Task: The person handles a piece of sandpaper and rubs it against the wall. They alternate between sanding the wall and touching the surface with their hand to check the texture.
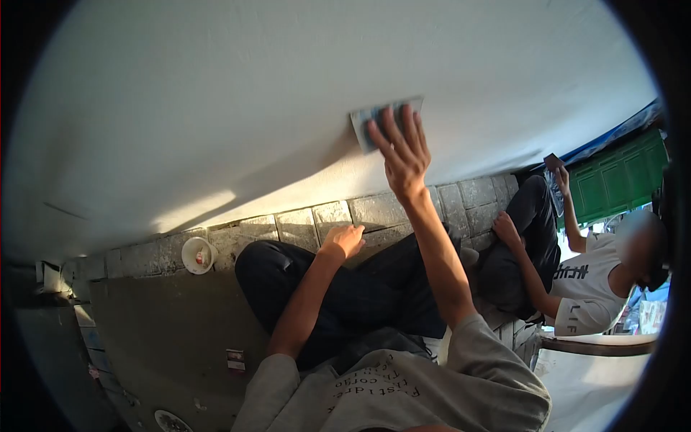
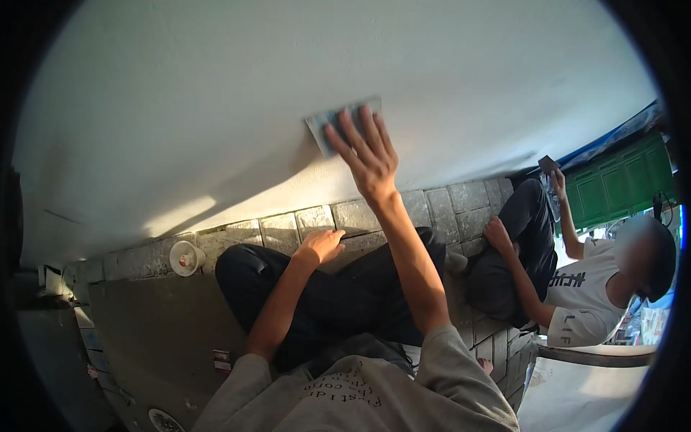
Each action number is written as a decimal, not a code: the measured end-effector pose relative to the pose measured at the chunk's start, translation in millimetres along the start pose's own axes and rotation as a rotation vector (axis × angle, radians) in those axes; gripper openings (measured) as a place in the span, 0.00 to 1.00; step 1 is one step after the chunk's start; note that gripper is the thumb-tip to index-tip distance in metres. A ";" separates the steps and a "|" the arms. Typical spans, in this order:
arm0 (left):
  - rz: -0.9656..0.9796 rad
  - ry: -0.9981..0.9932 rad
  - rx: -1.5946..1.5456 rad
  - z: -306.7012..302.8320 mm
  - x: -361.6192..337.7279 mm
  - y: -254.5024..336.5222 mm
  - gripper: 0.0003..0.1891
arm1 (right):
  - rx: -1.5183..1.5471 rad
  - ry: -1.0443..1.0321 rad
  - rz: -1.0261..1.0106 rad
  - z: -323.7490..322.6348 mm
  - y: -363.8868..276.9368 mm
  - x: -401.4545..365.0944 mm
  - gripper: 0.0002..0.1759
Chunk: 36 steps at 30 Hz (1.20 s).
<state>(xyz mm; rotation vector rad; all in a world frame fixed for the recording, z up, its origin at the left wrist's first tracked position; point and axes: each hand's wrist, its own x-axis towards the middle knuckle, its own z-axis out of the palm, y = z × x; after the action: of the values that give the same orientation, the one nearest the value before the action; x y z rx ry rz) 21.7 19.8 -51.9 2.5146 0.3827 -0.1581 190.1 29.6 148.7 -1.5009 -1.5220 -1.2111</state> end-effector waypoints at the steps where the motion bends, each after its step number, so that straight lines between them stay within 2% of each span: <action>1: 0.000 -0.006 0.004 -0.7 -0.1 -1.2 0.18 | -0.035 -0.046 -0.022 -3.3 1.7 -8.3 0.19; 2: 0.012 0.003 0.017 -0.5 0.0 -1.7 0.18 | -0.069 -0.095 -0.041 -4.4 6.5 -15.2 0.18; 4: 0.046 0.029 0.004 -0.4 -3.2 -3.4 0.18 | -0.032 0.051 -0.020 -12.1 18.5 40.0 0.20; 7: 0.135 0.130 0.008 11.2 -0.7 -14.0 0.19 | -0.045 0.288 -0.086 -29.4 37.5 135.9 0.34; 9: 0.115 0.101 -0.021 7.9 -3.2 -12.2 0.19 | -0.144 0.294 0.014 -41.9 24.2 171.6 0.21; 11: 0.082 0.074 -0.005 5.9 -5.0 -6.5 0.19 | -0.029 0.300 -0.035 -32.0 25.6 142.6 0.36; 14: 0.060 0.083 0.022 8.9 -5.3 -6.2 0.18 | -0.016 0.056 0.071 -12.3 -1.9 29.2 0.22; 15: 0.064 0.118 0.021 9.9 -3.6 -6.2 0.17 | -0.050 -0.038 0.074 -7.1 -8.5 -7.7 0.21; 16: 0.040 0.070 0.022 7.1 -2.5 -4.2 0.17 | -0.049 -0.125 0.091 -17.2 -17.9 -15.0 0.21; 17: 0.038 0.075 0.028 3.2 -2.6 -4.4 0.17 | -0.047 -0.117 0.090 -15.2 -12.2 -11.5 0.21; 20: 0.056 0.044 0.022 4.3 -8.9 -2.5 0.19 | -0.038 0.119 0.046 -19.8 9.5 51.5 0.21; 21: 0.050 0.047 0.027 3.4 -8.4 -2.4 0.19 | -0.003 0.177 0.030 -28.9 14.7 85.6 0.29; 22: 0.044 0.053 0.034 2.5 -7.5 -2.4 0.19 | -0.033 0.276 -0.010 -31.4 25.1 114.1 0.31; 25: 0.067 0.098 0.035 4.4 -8.5 -3.5 0.19 | -0.065 0.414 -0.064 -40.1 29.9 152.3 0.29; 27: 0.063 0.069 0.037 6.1 -9.8 -3.6 0.19 | -0.027 0.329 0.044 -31.4 23.1 108.4 0.29; 28: 0.057 0.049 0.039 4.5 -7.7 -4.8 0.19 | -0.020 0.218 0.092 -26.8 15.5 70.5 0.28; 29: 0.064 0.051 0.045 6.2 -5.5 -7.2 0.19 | -0.046 0.152 0.130 -14.1 12.9 23.1 0.20; 31: 0.032 0.015 0.048 14.7 1.0 -10.2 0.19 | -0.068 0.029 0.143 -12.8 6.2 -34.7 0.19; 33: 0.013 0.051 0.041 2.8 -3.3 -1.5 0.16 | -0.103 0.004 0.120 -21.2 19.0 -26.2 0.18; 36: 0.045 0.093 0.042 3.1 -10.0 -1.2 0.15 | -0.107 0.260 0.089 -43.6 45.0 74.9 0.27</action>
<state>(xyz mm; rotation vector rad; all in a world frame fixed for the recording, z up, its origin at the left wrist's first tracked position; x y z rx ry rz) 11.7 16.6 -53.2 2.5757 0.3635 -0.0323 219.7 11.8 240.1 -1.4003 -1.2244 -1.3926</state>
